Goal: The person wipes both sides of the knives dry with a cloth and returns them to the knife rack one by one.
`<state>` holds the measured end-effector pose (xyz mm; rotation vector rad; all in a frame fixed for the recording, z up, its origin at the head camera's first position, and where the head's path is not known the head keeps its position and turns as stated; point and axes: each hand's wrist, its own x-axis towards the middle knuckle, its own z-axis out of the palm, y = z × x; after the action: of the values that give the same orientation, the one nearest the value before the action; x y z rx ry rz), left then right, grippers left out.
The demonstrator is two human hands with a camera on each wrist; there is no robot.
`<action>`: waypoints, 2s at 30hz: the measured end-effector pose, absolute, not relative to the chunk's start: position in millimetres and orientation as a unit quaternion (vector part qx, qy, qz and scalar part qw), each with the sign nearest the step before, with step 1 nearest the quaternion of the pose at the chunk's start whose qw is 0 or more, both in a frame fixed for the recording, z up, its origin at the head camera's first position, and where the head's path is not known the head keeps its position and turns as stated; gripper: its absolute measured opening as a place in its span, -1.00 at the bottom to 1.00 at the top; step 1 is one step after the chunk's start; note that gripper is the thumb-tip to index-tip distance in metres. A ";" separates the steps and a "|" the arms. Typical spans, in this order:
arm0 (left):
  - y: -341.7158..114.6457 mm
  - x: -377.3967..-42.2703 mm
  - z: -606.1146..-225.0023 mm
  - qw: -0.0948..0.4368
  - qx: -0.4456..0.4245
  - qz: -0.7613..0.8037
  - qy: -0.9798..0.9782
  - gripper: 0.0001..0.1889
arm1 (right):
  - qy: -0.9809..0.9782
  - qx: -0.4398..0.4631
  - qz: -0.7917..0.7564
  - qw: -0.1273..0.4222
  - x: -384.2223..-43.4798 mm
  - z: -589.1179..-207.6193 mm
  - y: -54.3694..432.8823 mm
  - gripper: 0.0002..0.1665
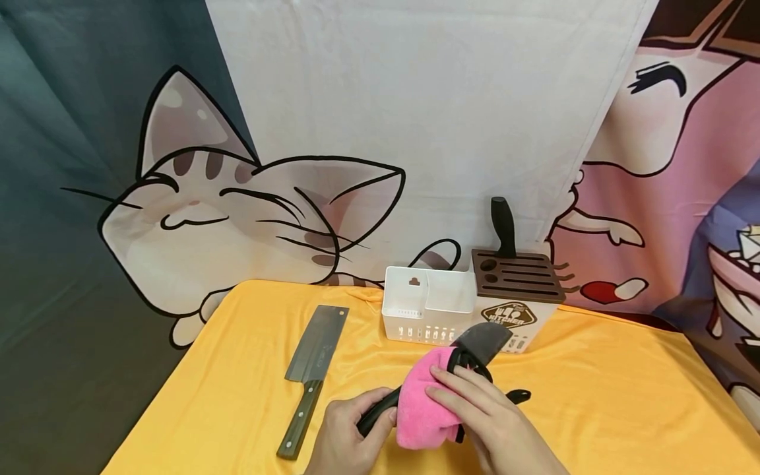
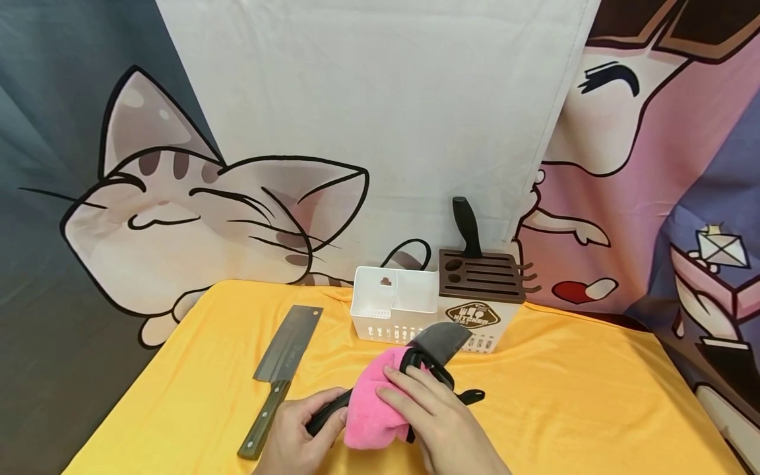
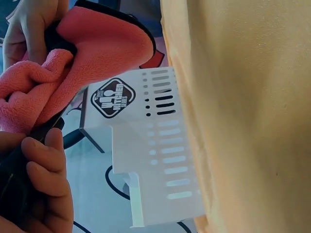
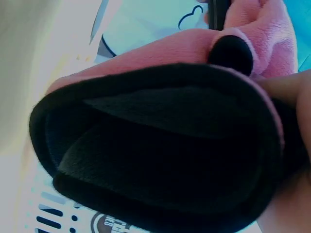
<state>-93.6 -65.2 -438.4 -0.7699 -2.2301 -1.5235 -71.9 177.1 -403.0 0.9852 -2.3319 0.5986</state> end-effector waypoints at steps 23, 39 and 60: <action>-61.1 -91.9 -442.2 0.190 -0.312 -0.516 -0.774 -0.85 | -0.840 0.316 0.272 0.346 -81.2 -407.3 176.1 -0.49; -59.4 -88.6 -442.1 0.173 -0.305 -0.523 -0.777 -0.91 | -0.856 0.208 0.284 0.379 -81.0 -407.0 185.0 -0.43; -56.5 -88.4 -443.6 0.188 -0.303 -0.551 -0.755 -0.85 | -0.821 0.138 0.299 0.467 -89.2 -409.3 190.8 -0.42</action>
<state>-88.4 -56.5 -443.6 -0.8517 -2.1233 -1.5499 -89.2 190.8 -409.3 0.3384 -2.0143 0.7342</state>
